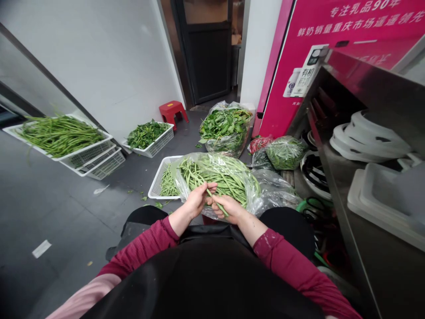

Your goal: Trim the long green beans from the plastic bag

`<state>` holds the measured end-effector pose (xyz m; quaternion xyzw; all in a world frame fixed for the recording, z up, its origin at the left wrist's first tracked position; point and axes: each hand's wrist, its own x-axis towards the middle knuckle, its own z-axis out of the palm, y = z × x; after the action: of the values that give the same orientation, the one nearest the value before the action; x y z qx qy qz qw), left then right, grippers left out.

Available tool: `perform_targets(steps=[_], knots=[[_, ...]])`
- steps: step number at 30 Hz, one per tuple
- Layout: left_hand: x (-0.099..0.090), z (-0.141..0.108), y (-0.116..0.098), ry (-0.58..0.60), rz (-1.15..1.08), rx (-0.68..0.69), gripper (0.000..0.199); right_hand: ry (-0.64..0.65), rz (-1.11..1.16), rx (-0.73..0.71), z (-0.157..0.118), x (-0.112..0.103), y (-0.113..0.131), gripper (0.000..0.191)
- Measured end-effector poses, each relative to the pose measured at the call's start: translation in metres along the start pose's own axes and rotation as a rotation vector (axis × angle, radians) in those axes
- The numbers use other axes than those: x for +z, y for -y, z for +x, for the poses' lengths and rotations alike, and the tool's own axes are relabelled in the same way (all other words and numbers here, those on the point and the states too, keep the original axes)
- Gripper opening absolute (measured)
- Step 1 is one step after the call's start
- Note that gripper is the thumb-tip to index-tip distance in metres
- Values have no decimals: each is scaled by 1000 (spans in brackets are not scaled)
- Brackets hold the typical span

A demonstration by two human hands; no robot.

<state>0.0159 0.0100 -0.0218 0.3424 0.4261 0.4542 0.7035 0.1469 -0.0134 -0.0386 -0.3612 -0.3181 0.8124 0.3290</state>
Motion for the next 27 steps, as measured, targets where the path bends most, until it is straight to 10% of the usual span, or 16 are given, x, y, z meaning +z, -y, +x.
perform_targets(steps=[5,16,23,27], knots=[[-14,6,-13,-9,-47,11,34,16,157,-3,-4,-1,-4,25],[13,-38,-28,14,427,320,29,-531,443,-99,17,-28,0,27],[4,-18,-14,48,180,89,30,-34,272,92,-2,-9,-1,27],[-5,-8,-10,-20,53,59,30,-62,267,80,-4,2,-3,28]])
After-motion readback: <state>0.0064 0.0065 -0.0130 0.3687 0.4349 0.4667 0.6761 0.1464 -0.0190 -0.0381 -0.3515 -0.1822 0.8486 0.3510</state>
